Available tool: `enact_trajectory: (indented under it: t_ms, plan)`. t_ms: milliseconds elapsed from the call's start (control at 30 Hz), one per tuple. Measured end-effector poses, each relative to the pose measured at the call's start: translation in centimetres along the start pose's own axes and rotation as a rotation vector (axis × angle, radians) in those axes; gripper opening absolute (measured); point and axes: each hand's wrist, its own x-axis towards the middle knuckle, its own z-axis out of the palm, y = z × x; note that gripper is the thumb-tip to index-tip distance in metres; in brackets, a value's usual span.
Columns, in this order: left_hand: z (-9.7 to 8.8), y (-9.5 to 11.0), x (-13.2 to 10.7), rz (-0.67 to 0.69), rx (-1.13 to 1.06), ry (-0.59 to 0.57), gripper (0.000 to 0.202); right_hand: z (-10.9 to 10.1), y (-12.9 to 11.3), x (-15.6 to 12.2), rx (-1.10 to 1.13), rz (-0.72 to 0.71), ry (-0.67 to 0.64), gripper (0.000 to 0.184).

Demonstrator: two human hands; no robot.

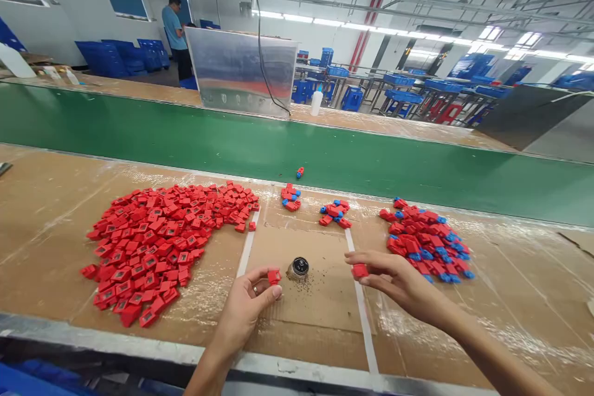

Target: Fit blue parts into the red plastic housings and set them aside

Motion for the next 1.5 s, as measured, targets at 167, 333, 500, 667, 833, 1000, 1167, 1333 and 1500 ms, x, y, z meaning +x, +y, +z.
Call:
enact_trajectory:
  t_ms: [167,333,500,667,833,1000,1167,1333,1500]
  plan:
    - [0.4,-1.5,-0.6,0.020,-0.029,-0.097,0.041,2.2,-2.4,1.0,-0.121,-0.112,0.037,0.023]
    - [0.5,-2.5,-1.1,0.008,0.040,-0.118,0.035,3.7,-2.9,2.4,-0.356,-0.180,0.054,0.029]
    - [0.5,-2.7,-1.2,0.004,0.070,-0.152,0.027,4.5,-2.6,3.5,-0.540,-0.267,0.061,0.030]
    - [0.6,-2.8,-1.4,0.003,0.089,-0.162,0.026,5.1,-2.7,4.3,-0.493,-0.288,0.109,0.017]
    - [0.7,-2.8,-1.6,0.037,0.128,-0.178,0.023,5.5,-3.3,4.5,-0.524,-0.334,0.107,0.019]
    - [0.6,-3.0,-1.6,0.053,0.158,-0.177,0.024,6.0,-3.4,4.3,-0.562,-0.338,0.081,0.020]
    - [0.7,-3.0,-1.7,0.066,0.171,-0.194,0.022,6.1,-3.6,4.3,-0.598,-0.332,0.057,0.020]
    - [0.7,-2.9,-1.9,0.064,0.181,-0.189,0.021,5.9,-3.6,4.3,-0.597,-0.331,0.039,0.020]
    - [0.7,-2.9,-1.8,0.069,0.199,-0.191,0.021,5.9,-3.6,4.3,-0.615,-0.343,0.017,0.021]
